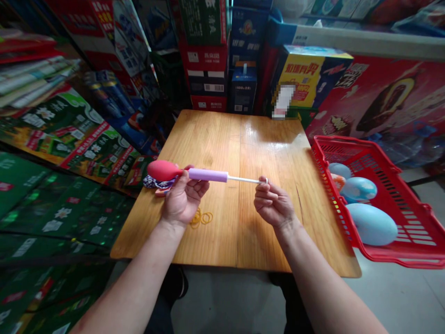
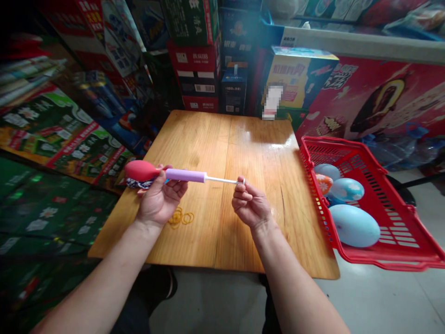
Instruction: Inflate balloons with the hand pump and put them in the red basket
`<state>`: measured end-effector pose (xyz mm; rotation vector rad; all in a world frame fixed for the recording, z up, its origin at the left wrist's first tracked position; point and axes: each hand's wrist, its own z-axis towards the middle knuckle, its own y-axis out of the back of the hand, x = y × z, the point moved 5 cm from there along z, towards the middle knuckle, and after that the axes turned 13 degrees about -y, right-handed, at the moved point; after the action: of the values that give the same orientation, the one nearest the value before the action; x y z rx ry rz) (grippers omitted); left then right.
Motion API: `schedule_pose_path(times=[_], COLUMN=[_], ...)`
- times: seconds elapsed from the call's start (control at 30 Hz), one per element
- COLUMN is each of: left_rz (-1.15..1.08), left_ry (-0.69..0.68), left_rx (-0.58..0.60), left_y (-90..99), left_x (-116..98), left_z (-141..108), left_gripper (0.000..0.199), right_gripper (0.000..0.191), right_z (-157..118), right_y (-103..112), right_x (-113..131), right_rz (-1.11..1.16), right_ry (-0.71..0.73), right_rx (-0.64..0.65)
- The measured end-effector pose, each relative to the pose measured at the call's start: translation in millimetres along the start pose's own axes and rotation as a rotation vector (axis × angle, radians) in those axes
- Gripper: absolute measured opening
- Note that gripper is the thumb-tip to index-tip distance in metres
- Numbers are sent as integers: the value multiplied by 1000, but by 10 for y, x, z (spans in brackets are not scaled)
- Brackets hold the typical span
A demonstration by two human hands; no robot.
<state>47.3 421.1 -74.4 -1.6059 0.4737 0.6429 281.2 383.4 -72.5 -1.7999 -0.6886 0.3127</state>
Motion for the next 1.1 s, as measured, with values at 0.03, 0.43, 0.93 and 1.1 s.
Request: schedule_pose_path(times=[0.03,0.43,0.93,1.1], left_rz=[9,2,18,25], left_ry=[7,120,108,109], left_rx=[21,35,62,28], left_y=[-19,-59,-98,-49], left_x=[5,251,220,213], left_z=[-21,-160,-217,-170], left_gripper=[28,28,25,21], right_gripper=[9,7,14,7], right_z=[3,135,147,148], right_y=[7,52,21,57], right_x=[-22,-300,-341,-273], right_rz=[-13,9,-81,-35], right_ry=[0,-82,-67,-88], right_rx=[-12,-66,-45,-77])
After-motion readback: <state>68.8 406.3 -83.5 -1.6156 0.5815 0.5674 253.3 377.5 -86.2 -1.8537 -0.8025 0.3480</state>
